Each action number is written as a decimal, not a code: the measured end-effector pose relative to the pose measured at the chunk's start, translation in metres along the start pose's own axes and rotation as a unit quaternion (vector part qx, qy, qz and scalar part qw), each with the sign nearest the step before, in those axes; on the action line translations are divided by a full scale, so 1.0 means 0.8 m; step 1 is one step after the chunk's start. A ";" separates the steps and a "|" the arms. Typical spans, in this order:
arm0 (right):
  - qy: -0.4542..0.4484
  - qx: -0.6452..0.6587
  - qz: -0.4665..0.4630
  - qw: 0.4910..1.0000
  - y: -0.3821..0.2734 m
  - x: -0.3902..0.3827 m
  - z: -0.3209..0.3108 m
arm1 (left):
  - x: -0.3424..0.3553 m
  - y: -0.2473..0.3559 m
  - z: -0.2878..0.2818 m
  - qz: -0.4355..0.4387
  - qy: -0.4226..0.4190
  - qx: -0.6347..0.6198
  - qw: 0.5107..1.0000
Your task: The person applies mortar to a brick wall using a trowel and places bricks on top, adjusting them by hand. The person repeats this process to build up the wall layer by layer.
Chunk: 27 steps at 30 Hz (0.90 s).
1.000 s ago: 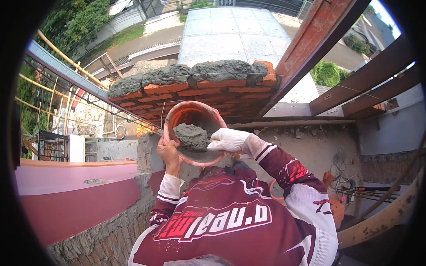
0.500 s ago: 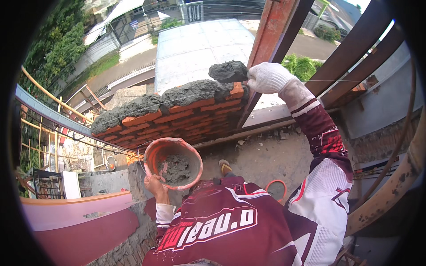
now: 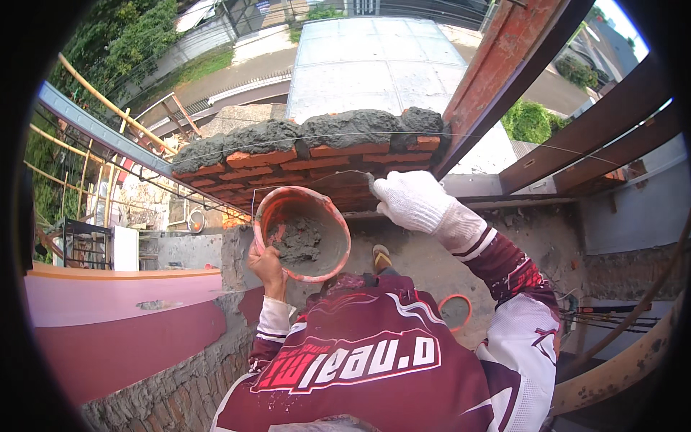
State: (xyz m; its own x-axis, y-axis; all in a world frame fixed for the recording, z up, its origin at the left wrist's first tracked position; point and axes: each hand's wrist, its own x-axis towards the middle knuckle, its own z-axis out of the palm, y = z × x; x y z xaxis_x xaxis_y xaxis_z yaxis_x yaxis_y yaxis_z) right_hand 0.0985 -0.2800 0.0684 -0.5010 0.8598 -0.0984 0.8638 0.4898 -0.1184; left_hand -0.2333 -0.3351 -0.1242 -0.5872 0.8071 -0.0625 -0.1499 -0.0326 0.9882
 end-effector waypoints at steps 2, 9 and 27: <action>-0.051 0.008 -0.024 0.998 -0.037 0.028 0.064 | -0.005 0.015 0.012 0.030 -0.027 0.048 0.998; -0.038 0.034 -0.077 0.996 -0.151 0.093 0.211 | 0.001 0.042 0.013 0.159 -0.033 0.081 0.983; -0.314 0.252 -0.138 0.905 -0.165 0.129 0.166 | -0.033 0.112 -0.020 0.292 -0.082 0.160 0.939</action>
State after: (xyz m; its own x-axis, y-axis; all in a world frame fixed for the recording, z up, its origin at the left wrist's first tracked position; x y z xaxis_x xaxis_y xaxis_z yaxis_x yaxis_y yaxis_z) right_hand -0.0747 -0.2752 -0.0574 -0.7624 0.3857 -0.5196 0.6461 0.4087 -0.6447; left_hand -0.2438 -0.3688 -0.0361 -0.3601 0.7872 0.5007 0.4221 -0.3411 0.8399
